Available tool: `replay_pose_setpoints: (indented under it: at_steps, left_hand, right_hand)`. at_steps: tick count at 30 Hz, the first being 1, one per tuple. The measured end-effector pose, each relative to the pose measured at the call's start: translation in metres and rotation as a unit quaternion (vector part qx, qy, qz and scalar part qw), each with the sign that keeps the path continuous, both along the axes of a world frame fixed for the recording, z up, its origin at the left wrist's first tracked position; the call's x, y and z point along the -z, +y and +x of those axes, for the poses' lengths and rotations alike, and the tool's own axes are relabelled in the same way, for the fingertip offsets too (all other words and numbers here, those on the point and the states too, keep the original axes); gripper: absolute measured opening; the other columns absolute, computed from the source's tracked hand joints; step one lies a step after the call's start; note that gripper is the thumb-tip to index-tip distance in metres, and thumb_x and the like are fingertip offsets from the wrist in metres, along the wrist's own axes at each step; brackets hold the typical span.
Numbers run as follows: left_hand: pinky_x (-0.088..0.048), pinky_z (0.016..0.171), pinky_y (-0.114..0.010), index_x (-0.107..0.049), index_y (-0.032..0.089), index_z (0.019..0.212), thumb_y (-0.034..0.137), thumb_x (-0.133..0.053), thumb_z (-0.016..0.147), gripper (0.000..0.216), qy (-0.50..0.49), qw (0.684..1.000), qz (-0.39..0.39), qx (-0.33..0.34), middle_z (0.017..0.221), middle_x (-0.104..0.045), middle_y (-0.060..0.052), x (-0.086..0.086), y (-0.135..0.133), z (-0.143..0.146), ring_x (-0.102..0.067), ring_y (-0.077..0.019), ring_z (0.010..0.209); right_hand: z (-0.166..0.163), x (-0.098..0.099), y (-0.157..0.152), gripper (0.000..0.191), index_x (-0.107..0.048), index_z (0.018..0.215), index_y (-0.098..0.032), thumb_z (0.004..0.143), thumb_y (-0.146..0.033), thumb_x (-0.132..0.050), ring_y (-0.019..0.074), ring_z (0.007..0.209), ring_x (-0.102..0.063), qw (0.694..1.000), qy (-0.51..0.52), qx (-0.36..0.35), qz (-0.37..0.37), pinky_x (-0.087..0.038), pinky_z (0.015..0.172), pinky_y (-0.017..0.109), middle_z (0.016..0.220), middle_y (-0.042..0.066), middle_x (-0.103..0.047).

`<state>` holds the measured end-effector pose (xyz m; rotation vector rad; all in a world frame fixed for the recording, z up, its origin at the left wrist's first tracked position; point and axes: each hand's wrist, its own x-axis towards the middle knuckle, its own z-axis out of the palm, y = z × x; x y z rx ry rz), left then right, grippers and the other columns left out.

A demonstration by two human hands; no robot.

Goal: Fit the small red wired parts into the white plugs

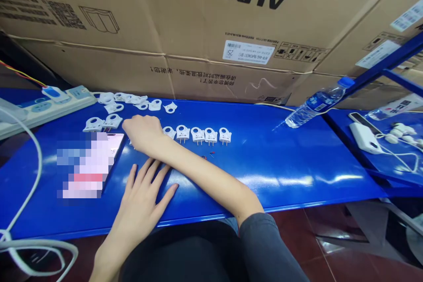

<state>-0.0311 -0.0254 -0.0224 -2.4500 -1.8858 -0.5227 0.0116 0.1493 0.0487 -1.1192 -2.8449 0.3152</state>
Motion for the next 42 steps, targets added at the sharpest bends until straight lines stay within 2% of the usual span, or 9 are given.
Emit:
replay_pose_setpoints:
  at_steps: [8,14,24,29,33,37,39,42]
  left_hand:
    - [-0.024,0.127,-0.064,-0.053,0.018,0.148,0.042,-0.049,0.104,0.051,-0.006,1.000,-0.007,0.000,0.152,-0.057,-0.017,-0.001,0.000,0.000,-0.045,-0.0362,0.148]
    - [-0.023,0.127,-0.064,-0.052,0.017,0.149,0.041,-0.047,0.104,0.050,-0.003,1.000,0.001,0.002,0.153,-0.056,-0.017,0.000,0.000,0.000,-0.044,-0.0360,0.149]
    - [-0.023,0.127,-0.063,-0.054,0.017,0.147,0.044,-0.048,0.104,0.051,-0.011,1.000,0.000,0.001,0.151,-0.057,-0.016,0.001,0.000,-0.001,-0.045,-0.0358,0.149]
    - [-0.023,0.127,-0.063,-0.053,0.017,0.148,0.043,-0.047,0.104,0.051,-0.010,1.000,0.005,0.001,0.152,-0.057,-0.017,0.001,-0.001,-0.001,-0.045,-0.0359,0.149]
    - [-0.023,0.127,-0.063,-0.050,0.019,0.151,0.044,-0.047,0.105,0.053,-0.015,1.000,0.004,-0.001,0.156,-0.055,-0.016,0.001,0.000,0.000,-0.043,-0.0350,0.151]
    - [-0.023,0.127,-0.064,-0.049,0.019,0.152,0.044,-0.045,0.105,0.054,-0.021,1.000,0.009,0.002,0.159,-0.052,-0.016,0.001,0.001,0.000,-0.039,-0.0350,0.154]
    - [-0.022,0.127,-0.064,-0.049,0.020,0.154,0.045,-0.045,0.105,0.055,-0.025,1.000,0.013,0.004,0.162,-0.048,-0.015,0.001,0.001,0.000,-0.037,-0.0350,0.155]
    - [-0.022,0.127,-0.065,-0.047,0.022,0.156,0.045,-0.045,0.105,0.056,-0.031,0.999,0.015,0.003,0.166,-0.044,-0.013,0.000,0.001,0.000,-0.036,-0.0347,0.156]
  right_hand:
    - [-0.002,0.000,-0.003,0.029,-0.075,0.106,-0.018,0.094,-0.007,-0.051,0.0266,0.101,-0.073,1.000,-0.002,-0.016,0.019,-0.057,0.082,0.036,0.117,0.010,-0.075]
    - [-0.002,0.002,-0.002,0.026,-0.073,0.112,-0.018,0.100,-0.014,-0.050,0.0243,0.100,-0.072,1.000,-0.007,-0.016,0.024,-0.056,0.083,0.034,0.116,0.010,-0.075]
    - [-0.002,0.002,-0.009,0.034,-0.067,0.124,-0.015,0.100,-0.008,-0.044,0.0207,0.105,-0.072,0.999,-0.010,-0.001,0.043,-0.054,0.087,0.029,0.119,0.006,-0.072]
    - [0.003,-0.005,-0.010,0.032,-0.063,0.126,-0.016,0.101,-0.010,-0.044,0.0244,0.103,-0.071,0.997,0.022,0.013,0.068,-0.056,0.084,0.036,0.121,0.011,-0.073]
    - [0.030,-0.023,-0.021,0.031,-0.062,0.126,-0.017,0.105,-0.015,-0.039,0.0233,0.094,-0.071,0.997,0.027,0.028,0.071,-0.053,0.076,0.033,0.113,0.009,-0.075]
    - [0.077,-0.036,-0.043,0.025,-0.066,0.114,-0.019,0.104,-0.018,-0.044,0.0220,0.086,-0.069,0.997,0.022,0.043,0.064,-0.047,0.066,0.030,0.105,0.005,-0.075]
    - [0.104,-0.036,-0.056,0.021,-0.067,0.111,-0.019,0.102,-0.018,-0.048,0.0212,0.085,-0.068,0.998,0.015,0.053,0.035,-0.046,0.068,0.030,0.103,0.005,-0.075]
    - [0.141,-0.028,-0.076,0.016,-0.068,0.105,-0.021,0.101,-0.019,-0.052,0.0198,0.086,-0.068,0.992,0.037,0.124,0.003,-0.045,0.070,0.028,0.101,0.005,-0.075]
